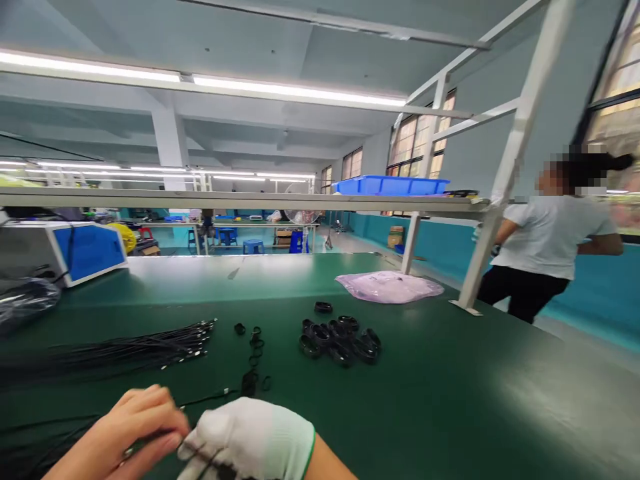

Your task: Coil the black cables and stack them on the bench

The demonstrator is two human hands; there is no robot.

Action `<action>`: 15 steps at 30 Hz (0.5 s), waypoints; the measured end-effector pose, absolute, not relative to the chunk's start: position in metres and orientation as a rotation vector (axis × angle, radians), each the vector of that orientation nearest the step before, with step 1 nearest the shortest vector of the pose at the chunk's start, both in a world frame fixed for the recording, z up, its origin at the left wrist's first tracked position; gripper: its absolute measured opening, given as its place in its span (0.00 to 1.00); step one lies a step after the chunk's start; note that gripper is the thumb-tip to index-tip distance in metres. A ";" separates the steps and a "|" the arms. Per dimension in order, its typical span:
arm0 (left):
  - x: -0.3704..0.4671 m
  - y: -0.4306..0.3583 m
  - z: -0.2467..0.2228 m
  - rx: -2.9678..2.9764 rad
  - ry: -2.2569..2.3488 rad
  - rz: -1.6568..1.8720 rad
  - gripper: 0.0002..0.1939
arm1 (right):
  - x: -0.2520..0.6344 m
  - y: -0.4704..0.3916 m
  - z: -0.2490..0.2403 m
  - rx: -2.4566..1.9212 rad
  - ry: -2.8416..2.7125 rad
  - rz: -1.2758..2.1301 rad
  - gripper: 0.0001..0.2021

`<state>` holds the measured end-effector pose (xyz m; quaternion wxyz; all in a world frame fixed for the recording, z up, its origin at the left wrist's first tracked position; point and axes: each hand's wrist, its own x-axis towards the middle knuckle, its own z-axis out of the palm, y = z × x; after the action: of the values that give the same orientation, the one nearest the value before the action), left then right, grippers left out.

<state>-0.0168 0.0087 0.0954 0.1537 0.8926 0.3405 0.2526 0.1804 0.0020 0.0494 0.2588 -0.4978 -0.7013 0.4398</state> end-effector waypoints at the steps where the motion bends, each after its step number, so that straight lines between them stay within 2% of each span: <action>1: -0.013 0.011 0.102 2.555 1.000 0.678 0.10 | 0.176 0.000 0.043 -1.226 -1.854 1.397 0.27; 4: -0.004 0.023 0.115 2.525 0.975 0.542 0.08 | 0.165 -0.003 0.026 -0.780 -1.365 2.086 0.31; 6: -0.003 0.031 0.118 2.487 0.964 0.521 0.08 | 0.160 -0.002 0.018 -0.482 -1.041 2.341 0.33; 8: -0.003 0.037 0.120 2.463 0.962 0.529 0.09 | 0.158 0.000 0.011 -0.342 -0.984 2.384 0.32; 11: 0.000 0.042 0.119 2.460 0.961 0.550 0.09 | 0.157 0.002 0.005 -0.346 -1.011 2.374 0.26; 15: 0.008 0.043 0.093 2.403 0.975 0.624 0.11 | 0.167 0.000 0.014 -0.363 -1.013 2.276 0.23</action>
<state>0.0083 0.0434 0.0930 0.2350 0.8757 0.3552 0.2275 0.1667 -0.0003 0.0136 0.3072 -0.1371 -0.3830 0.8603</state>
